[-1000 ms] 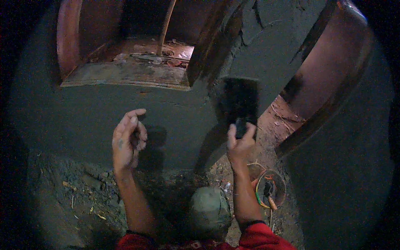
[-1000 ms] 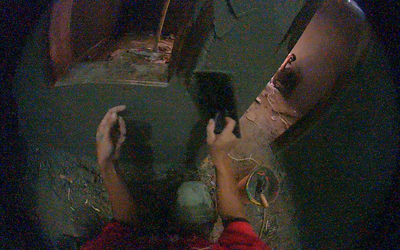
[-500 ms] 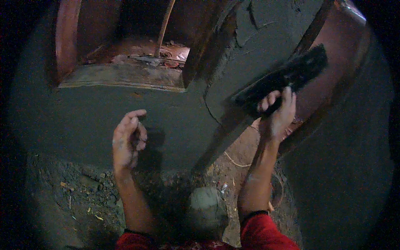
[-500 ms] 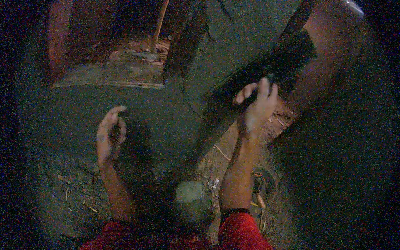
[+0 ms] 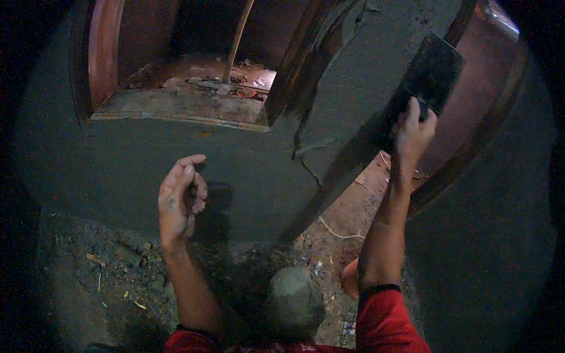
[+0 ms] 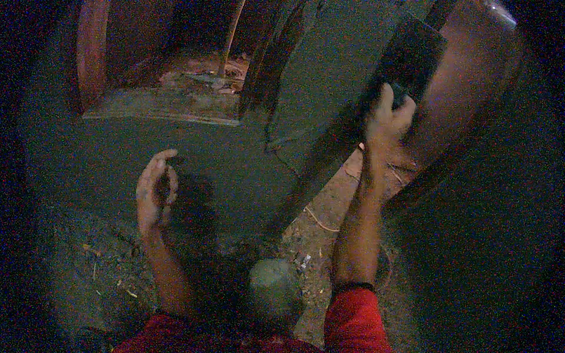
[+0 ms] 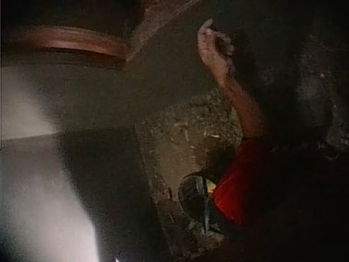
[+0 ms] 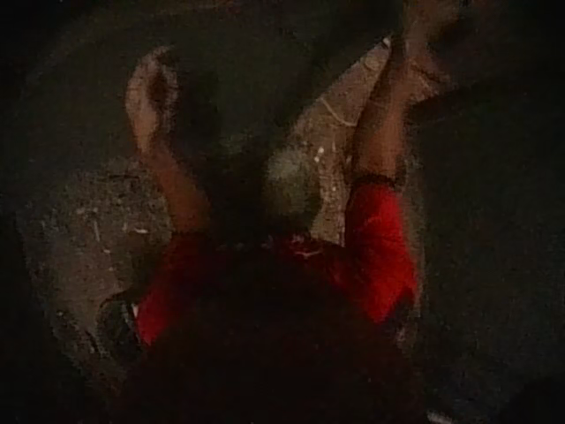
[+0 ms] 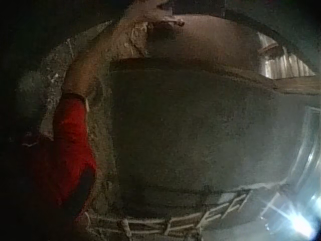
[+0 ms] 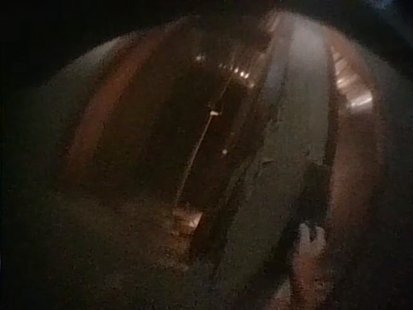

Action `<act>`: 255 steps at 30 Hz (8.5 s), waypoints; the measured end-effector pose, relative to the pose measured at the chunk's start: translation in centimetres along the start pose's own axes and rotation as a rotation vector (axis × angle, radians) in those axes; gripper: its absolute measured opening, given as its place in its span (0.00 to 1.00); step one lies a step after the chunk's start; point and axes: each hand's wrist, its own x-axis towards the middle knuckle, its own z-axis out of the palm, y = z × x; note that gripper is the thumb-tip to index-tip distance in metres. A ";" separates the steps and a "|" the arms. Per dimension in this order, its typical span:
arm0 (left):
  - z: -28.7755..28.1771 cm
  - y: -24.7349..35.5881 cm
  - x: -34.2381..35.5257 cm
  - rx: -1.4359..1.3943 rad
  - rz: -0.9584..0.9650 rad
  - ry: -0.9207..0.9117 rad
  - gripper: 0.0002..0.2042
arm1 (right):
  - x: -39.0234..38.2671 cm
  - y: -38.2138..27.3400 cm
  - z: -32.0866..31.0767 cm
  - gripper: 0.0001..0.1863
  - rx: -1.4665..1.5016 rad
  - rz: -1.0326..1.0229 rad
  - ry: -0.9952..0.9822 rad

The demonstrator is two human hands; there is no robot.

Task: The person applies plaster to a wall using a trowel and a hawk. They scoop plaster from a bucket onto the hawk, then use the trowel to spread and smooth it onto the interior wall surface, including around a window frame.

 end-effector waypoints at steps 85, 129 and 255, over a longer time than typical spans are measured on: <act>3.1 0.4 1.0 0.073 0.015 0.065 0.15 | -10.6 6.6 -0.1 0.19 -0.105 0.215 -0.174; 4.1 -0.2 1.0 0.088 0.016 0.037 0.14 | -16.3 6.3 -5.0 0.20 -0.647 -0.512 -1.044; 37.4 43.2 37.6 0.496 0.622 -0.232 0.26 | -0.5 -15.8 7.8 0.26 0.522 1.593 0.856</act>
